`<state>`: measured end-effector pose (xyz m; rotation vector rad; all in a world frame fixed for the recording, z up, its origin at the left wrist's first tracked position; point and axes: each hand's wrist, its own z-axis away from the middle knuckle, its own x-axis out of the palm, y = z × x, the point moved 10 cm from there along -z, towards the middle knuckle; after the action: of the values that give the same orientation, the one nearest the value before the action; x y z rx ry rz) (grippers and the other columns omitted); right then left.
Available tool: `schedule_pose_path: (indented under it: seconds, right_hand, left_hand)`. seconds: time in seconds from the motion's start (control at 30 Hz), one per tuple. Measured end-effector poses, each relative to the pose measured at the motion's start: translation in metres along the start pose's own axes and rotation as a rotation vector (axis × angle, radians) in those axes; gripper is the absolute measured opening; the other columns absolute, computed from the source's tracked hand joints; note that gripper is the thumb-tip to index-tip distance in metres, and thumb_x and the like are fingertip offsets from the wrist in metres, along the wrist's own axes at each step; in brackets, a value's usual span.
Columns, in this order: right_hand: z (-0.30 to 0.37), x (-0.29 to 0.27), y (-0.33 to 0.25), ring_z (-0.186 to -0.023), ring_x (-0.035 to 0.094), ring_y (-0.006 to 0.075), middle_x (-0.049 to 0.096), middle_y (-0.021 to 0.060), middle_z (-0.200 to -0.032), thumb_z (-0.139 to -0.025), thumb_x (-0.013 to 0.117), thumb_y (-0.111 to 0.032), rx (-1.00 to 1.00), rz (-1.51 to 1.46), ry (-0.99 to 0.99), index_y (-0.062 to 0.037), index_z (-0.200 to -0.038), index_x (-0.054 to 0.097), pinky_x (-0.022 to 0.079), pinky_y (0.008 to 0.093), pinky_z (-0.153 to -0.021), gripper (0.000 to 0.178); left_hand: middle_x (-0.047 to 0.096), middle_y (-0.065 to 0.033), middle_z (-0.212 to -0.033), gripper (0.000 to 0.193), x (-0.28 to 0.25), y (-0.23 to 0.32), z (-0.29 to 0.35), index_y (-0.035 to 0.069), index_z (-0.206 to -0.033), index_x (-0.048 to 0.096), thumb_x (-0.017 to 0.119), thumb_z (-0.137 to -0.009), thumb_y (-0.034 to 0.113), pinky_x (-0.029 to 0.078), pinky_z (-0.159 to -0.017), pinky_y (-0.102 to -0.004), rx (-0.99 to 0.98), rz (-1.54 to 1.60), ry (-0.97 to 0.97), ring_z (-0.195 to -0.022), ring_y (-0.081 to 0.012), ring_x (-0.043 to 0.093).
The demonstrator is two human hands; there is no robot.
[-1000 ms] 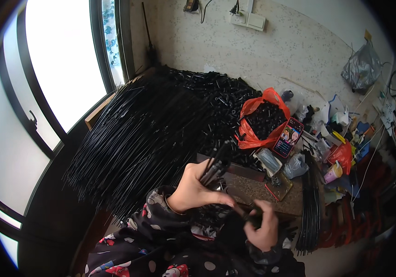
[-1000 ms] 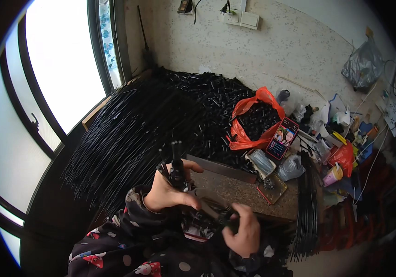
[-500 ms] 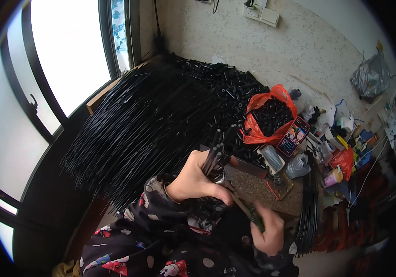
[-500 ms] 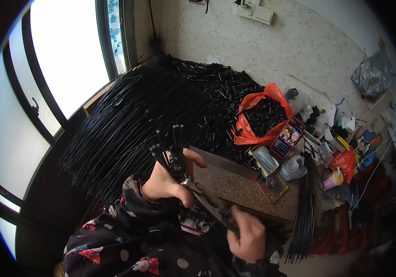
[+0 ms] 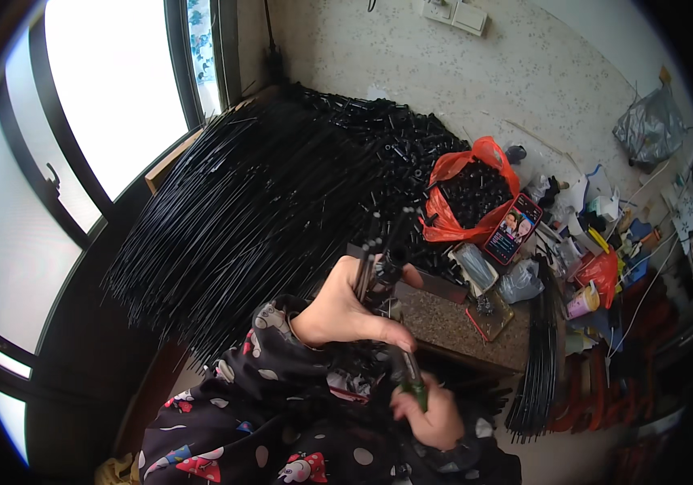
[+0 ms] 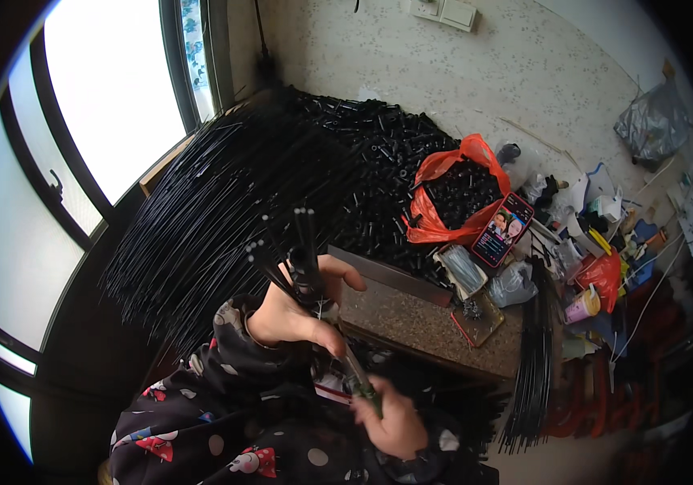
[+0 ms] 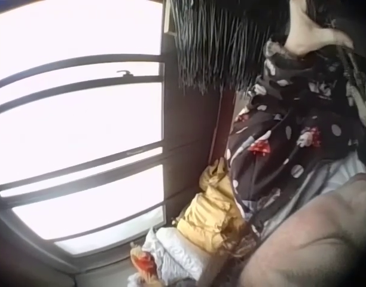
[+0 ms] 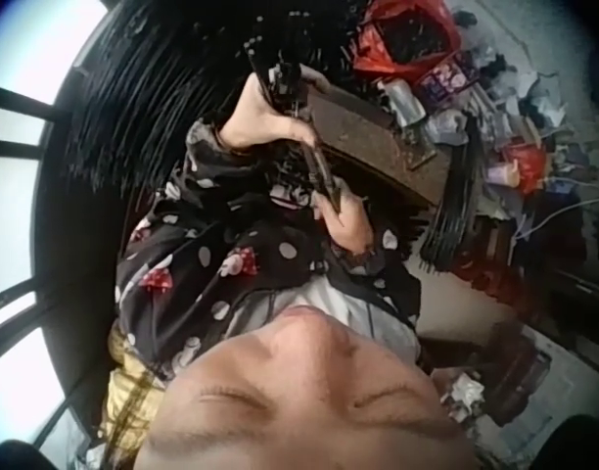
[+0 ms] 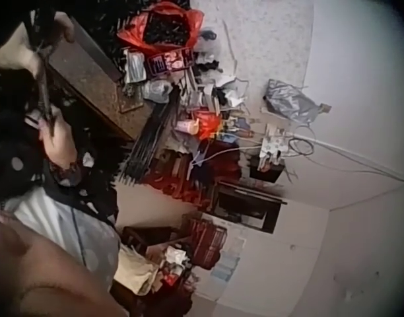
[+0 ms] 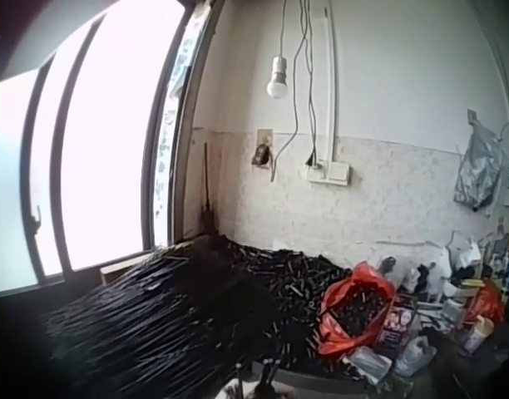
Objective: Assembling and crimping connectors onto bundles of black electrical wires.
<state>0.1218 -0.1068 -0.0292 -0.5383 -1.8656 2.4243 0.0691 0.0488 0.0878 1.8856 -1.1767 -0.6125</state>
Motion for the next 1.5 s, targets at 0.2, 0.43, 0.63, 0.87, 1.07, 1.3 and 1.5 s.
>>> schedule_pose_path:
  seconds: [0.2, 0.43, 0.63, 0.87, 1.07, 1.3, 1.5]
  right_hand:
    - [-0.005, 0.011, -0.018, -0.078, 0.061, 0.0222, 0.059, 0.0162, -0.097, -0.091, 0.041, -0.004, -0.022, -0.47, -0.45, 0.0021, -0.137, 0.017, 0.047, 0.0302, -0.075, 0.053]
    - [-0.001, 0.038, 0.018, -0.053, 0.05, 0.0106, 0.054, 0.0072, -0.065, -0.088, 0.053, -0.009, 0.081, -0.543, -0.352, 0.003, -0.103, 0.05, 0.039, 0.0214, -0.048, 0.019]
    - [-0.011, -0.011, -0.02, -0.053, 0.057, 0.0152, 0.056, 0.0083, -0.06, -0.083, 0.06, -0.01, -0.303, 0.166, 0.258, 0.0004, -0.094, 0.056, 0.043, 0.0252, -0.05, 0.015]
    - [0.004, 0.0, -0.02, -0.049, 0.058, 0.0165, 0.056, 0.0066, -0.055, -0.082, 0.061, -0.009, -0.253, 0.241, 0.314, -0.0008, -0.092, 0.056, 0.044, 0.0253, -0.048, 0.014]
    - [-0.005, -0.026, -0.015, -0.062, 0.054, 0.012, 0.054, 0.01, -0.087, -0.077, 0.053, 0.007, -0.23, -0.23, 0.101, 0.0016, -0.116, 0.04, 0.043, 0.0231, -0.054, 0.041]
    - [0.002, -0.055, -0.034, -0.101, 0.047, 0.0261, 0.048, 0.0119, -0.109, -0.067, 0.063, 0.0, -0.212, -0.576, -0.026, 0.0007, -0.098, 0.053, 0.042, 0.0353, -0.074, 0.032]
    - [0.034, -0.05, -0.127, -0.093, 0.048, 0.0322, 0.056, 0.0028, -0.098, -0.051, 0.074, -0.007, -0.86, 1.027, 0.351, -0.0019, -0.072, 0.061, 0.042, 0.0399, -0.075, 0.025]
  left_hand:
    - [0.052, 0.0044, -0.065, 0.039, 0.003, 0.006, 0.003, 0.001, -0.085, 0.059, 0.084, -0.059, 0.017, 0.035, -0.051, -0.0185, 0.002, -0.192, -0.018, -0.059, -0.0008, 0.043]
    - [0.052, 0.0045, -0.063, 0.026, 0.008, -0.011, 0.006, 0.001, -0.082, 0.058, 0.077, -0.066, 0.01, 0.035, -0.05, -0.0177, -0.099, -0.102, 0.043, -0.057, -0.0011, 0.045]
    - [0.055, 0.0031, -0.071, 0.04, 0.005, -0.009, 0.012, 0.0, -0.094, 0.057, 0.077, -0.061, 0.01, 0.037, -0.056, -0.0173, -0.125, 0.079, 0.152, -0.061, -0.0022, 0.046]
    - [0.056, 0.0003, -0.077, 0.039, -0.001, -0.019, 0.031, 0.0, -0.094, 0.058, 0.076, -0.062, 0.014, 0.039, -0.059, -0.0186, -0.099, -0.167, 0.305, -0.068, -0.0036, 0.048]
    - [0.056, -0.0034, -0.086, 0.05, -0.004, -0.016, 0.016, 0.001, -0.11, 0.047, 0.075, -0.072, 0.016, 0.043, -0.065, -0.0215, 0.01, 0.086, 0.176, -0.071, -0.009, 0.052]
    - [0.053, -0.0012, -0.07, 0.027, 0.006, -0.031, 0.023, 0.003, -0.092, 0.048, 0.066, -0.08, 0.019, 0.042, -0.059, -0.0213, 0.002, 0.402, -0.197, -0.064, -0.0085, 0.051]
    - [0.053, -0.0005, -0.07, 0.034, 0.006, -0.045, 0.029, 0.002, -0.089, 0.048, 0.066, -0.081, 0.03, 0.042, -0.056, -0.0212, -0.123, 0.347, -0.127, -0.06, -0.0074, 0.049]
